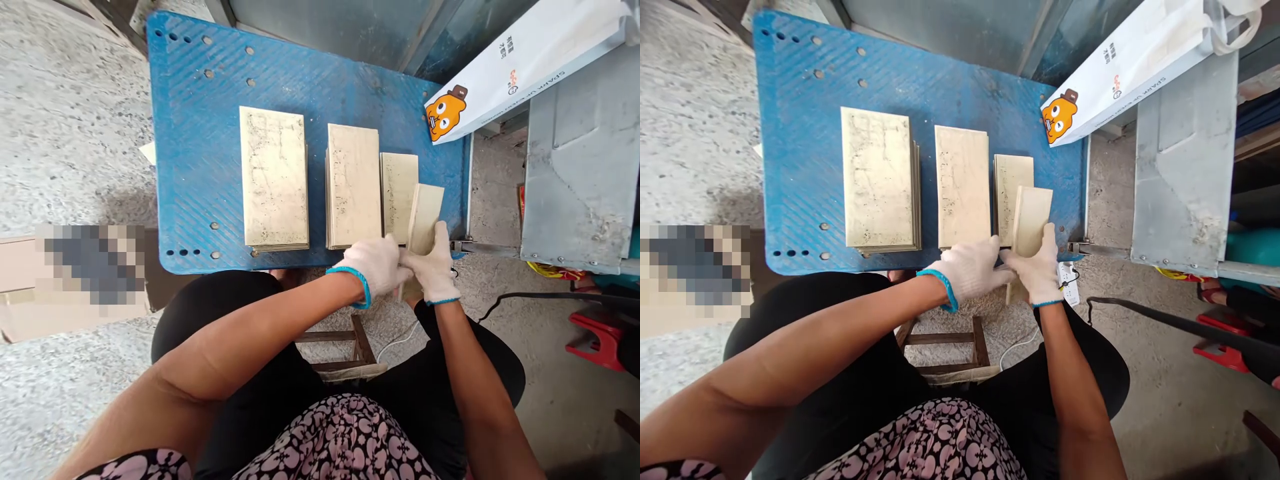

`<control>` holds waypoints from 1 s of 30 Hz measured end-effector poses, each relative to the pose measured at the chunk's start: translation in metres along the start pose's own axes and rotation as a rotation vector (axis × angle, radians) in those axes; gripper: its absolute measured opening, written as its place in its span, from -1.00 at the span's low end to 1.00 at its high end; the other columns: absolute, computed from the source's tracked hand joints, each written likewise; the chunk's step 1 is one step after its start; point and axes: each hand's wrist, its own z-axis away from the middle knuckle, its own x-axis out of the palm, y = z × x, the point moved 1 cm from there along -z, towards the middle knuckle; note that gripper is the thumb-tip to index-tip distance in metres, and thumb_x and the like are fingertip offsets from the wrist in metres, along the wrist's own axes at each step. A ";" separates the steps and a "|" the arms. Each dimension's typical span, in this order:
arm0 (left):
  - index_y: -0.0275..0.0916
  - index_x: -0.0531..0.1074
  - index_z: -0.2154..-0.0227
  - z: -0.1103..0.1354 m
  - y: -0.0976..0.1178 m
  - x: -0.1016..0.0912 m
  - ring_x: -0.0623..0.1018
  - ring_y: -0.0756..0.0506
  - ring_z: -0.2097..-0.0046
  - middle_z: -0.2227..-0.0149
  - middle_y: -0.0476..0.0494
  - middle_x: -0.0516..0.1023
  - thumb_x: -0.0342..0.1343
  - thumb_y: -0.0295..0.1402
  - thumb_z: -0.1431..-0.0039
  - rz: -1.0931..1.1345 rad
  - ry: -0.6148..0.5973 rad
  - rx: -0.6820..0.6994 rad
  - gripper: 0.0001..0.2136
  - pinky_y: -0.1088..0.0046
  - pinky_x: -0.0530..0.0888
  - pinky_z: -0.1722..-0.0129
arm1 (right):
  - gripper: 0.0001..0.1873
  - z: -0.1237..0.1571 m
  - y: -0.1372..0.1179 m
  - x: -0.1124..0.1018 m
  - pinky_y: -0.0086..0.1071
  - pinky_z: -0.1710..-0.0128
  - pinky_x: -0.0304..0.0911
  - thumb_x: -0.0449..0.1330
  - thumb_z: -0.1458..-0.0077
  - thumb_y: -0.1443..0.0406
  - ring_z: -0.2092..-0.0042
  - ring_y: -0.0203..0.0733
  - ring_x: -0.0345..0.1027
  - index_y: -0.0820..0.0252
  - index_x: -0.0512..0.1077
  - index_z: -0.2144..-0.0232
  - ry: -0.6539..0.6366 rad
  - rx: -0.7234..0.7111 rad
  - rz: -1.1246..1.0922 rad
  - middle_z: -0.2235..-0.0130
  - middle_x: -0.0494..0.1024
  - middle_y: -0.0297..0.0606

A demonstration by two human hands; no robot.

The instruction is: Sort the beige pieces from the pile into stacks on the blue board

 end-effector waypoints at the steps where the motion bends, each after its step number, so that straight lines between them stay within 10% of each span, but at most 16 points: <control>1: -0.38 0.39 -0.01 0.004 0.001 0.003 0.62 -0.36 0.13 0.17 -0.43 0.59 0.12 -0.05 -0.15 -0.074 -0.021 0.011 -0.49 0.18 0.53 0.25 | 0.35 -0.011 -0.006 -0.002 0.03 -0.21 0.18 0.44 0.31 -0.05 -0.25 0.22 0.20 0.13 -0.10 -0.42 -0.002 0.044 0.036 -0.31 0.19 0.04; 10: -0.42 0.49 -0.03 0.026 0.007 0.035 0.58 -0.35 0.05 0.06 -0.54 0.58 0.03 -0.56 -0.16 -0.409 -0.384 0.165 -0.63 0.13 0.44 0.14 | 0.37 -0.081 -0.051 0.027 0.05 -0.18 0.17 0.46 0.34 0.03 -0.19 0.30 0.24 0.19 -0.11 -0.42 -0.003 0.086 0.182 -0.23 0.21 0.16; 30: -0.27 0.54 -0.04 0.008 -0.003 0.085 0.54 -0.40 0.02 0.10 -0.51 0.60 0.12 -0.35 -0.15 -0.212 -0.291 -0.007 -0.61 -0.04 0.31 0.06 | 0.31 -0.118 -0.060 0.061 0.07 -0.10 0.25 0.45 0.34 0.02 -0.13 0.31 0.29 0.17 -0.07 -0.38 0.032 0.114 0.268 -0.19 0.20 0.15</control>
